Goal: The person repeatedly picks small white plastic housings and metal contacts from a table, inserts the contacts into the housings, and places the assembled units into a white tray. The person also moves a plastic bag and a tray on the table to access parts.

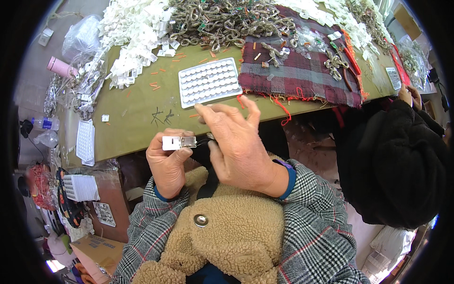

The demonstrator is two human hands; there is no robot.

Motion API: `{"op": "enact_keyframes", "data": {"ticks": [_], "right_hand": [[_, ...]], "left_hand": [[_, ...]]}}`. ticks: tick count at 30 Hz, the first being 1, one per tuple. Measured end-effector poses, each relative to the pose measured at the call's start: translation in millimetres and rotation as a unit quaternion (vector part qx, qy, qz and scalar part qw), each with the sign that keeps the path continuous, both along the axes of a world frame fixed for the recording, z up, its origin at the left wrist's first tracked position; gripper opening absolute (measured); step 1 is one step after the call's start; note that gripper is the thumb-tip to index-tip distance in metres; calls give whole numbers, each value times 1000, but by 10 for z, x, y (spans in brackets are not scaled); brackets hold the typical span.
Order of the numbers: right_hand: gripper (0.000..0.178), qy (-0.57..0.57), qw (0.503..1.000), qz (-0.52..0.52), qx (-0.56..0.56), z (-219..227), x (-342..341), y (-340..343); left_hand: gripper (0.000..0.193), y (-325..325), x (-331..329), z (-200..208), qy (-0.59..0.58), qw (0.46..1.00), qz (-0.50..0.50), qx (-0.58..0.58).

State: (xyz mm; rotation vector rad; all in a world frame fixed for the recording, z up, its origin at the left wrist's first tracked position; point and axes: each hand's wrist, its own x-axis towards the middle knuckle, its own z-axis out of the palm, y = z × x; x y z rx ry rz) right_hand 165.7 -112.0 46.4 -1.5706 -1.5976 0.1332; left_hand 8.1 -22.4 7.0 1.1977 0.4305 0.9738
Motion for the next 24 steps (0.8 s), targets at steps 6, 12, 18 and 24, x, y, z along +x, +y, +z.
{"op": "enact_keyframes", "data": {"ticks": [6,12,18,24], "right_hand": [[48,183,979,88,-20,-118,-117,-82],[23,196,979,47,11,-136,-129,-131],[15,156,987,21,43,-148,-96,-65],[9,324,940,33,-106,-105,-29,-56]], "left_hand": [[26,-69,-23,24,-12,1000,-14,6],[24,-109,10,11,-91,988,-61,-111],[26,-113,3,-4,-57,995,-28,-74],[26,-71,-6,-45,-36,998,-28,40]]}}
